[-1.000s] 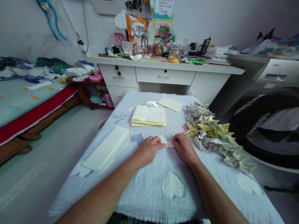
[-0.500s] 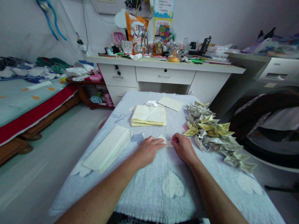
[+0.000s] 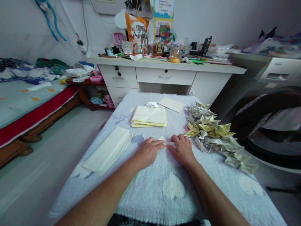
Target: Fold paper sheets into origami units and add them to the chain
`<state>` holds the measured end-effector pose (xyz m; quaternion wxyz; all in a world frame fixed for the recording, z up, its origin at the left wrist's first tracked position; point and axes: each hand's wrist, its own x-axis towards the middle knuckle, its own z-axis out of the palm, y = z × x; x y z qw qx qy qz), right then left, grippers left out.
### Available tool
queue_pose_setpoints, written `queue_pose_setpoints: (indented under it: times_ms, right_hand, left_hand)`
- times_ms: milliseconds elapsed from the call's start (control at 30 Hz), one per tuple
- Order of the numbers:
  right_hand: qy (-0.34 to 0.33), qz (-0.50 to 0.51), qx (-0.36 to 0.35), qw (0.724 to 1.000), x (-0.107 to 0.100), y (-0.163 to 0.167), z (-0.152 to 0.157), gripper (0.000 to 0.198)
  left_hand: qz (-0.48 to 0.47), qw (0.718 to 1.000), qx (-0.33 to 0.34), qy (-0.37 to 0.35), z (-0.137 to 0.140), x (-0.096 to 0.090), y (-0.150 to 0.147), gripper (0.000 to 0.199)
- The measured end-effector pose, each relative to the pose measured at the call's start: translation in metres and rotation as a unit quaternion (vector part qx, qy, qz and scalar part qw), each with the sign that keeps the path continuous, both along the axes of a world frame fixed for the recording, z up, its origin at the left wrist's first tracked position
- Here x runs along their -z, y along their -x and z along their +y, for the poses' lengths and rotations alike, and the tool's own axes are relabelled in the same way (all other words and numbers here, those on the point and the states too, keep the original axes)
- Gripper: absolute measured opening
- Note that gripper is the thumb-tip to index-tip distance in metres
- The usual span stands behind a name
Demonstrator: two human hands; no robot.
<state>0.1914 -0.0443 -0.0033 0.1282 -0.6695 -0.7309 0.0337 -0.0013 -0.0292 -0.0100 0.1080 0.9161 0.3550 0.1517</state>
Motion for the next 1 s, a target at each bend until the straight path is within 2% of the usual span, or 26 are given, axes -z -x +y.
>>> queue_pose_setpoints:
  times_ms: [233,367,500,600,800,1000]
  right_hand:
    - [0.002,-0.014,0.019,1.0,0.0,-0.017,0.0,0.024]
    - [-0.004,-0.01,0.007,1.0,0.001,-0.024,0.002,0.023]
    - [-0.042,0.033,-0.001,0.999,-0.001,-0.024,0.004,0.013]
    - [-0.065,0.084,-0.04,0.994,-0.002,-0.023,0.004,0.011]
    - [-0.034,0.114,-0.114,0.986,0.002,-0.016,0.0,0.033]
    - [-0.018,0.135,-0.114,0.984,0.004,-0.016,0.002,0.027]
  left_hand:
    - [-0.032,0.999,-0.015,0.01,-0.001,0.002,0.0,0.037]
    - [-0.056,0.998,-0.025,-0.006,0.001,0.006,-0.001,0.034]
    - [-0.091,0.995,-0.029,0.001,0.005,0.009,0.0,0.034]
    - [-0.1,0.994,-0.039,-0.003,0.006,0.008,0.0,0.033]
    - [-0.112,0.992,-0.049,-0.012,0.008,0.006,0.001,0.029]
    - [-0.141,0.988,-0.06,0.022,0.011,0.001,0.001,0.024]
